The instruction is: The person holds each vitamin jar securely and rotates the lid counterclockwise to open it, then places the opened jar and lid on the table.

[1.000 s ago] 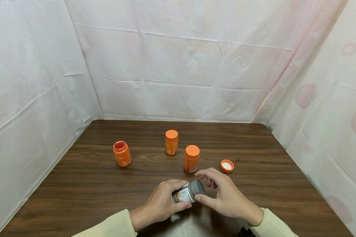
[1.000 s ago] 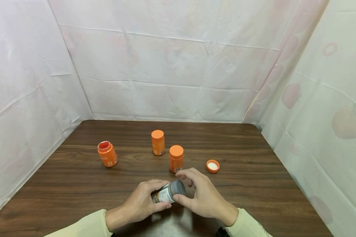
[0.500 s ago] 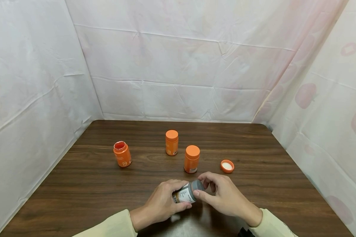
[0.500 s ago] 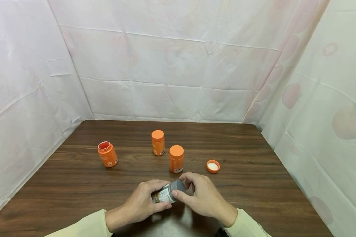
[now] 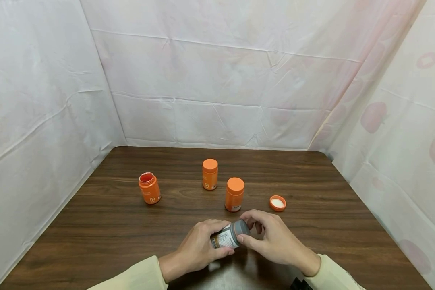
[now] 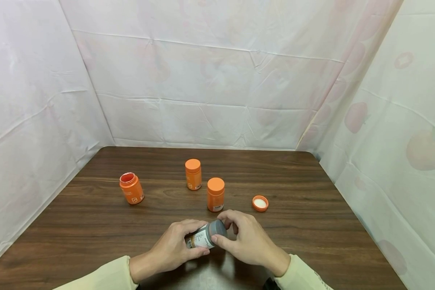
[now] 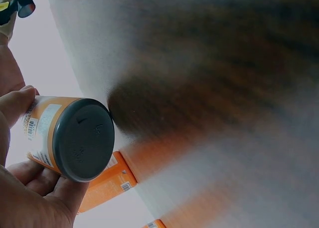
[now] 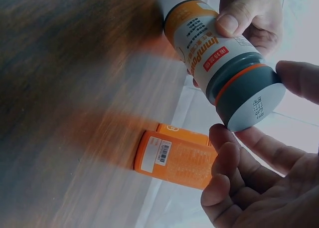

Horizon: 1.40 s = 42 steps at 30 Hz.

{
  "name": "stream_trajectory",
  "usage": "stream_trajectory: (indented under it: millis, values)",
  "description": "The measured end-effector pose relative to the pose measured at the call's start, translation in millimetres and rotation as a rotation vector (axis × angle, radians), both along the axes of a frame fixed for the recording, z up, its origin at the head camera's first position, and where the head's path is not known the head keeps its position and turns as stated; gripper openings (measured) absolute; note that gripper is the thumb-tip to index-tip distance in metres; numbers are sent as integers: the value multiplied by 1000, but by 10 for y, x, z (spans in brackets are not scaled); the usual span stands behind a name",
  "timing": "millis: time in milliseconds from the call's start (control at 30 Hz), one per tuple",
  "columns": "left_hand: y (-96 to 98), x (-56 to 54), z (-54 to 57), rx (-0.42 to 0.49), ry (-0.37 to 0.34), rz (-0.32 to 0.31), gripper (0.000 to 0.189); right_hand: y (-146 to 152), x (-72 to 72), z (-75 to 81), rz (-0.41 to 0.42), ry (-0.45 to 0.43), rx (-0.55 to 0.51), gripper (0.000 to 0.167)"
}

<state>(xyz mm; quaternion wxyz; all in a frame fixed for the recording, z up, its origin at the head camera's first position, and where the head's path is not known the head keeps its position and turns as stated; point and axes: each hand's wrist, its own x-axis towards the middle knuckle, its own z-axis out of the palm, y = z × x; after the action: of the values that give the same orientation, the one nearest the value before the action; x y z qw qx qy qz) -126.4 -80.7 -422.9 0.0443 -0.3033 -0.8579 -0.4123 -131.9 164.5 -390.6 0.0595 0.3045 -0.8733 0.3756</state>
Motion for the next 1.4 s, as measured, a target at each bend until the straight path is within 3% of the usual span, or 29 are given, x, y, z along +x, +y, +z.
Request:
stream_trajectory:
  millis: [367,900,1200,1400]
  values:
    - [-5,-11,-5,-1,0,0,51,18,-5,5,71,70,-23,46]
    - [-6,-5,0,-9,-5,-1,49,29,-15,13,159,99,-84,70]
    - [-2,-6,-5,-1,-8,-6,50,32,-13,15,164,100,-86,74]
    - [-4,-7,-11,-7,1,-1,51,32,4,17,101,102,-68,57]
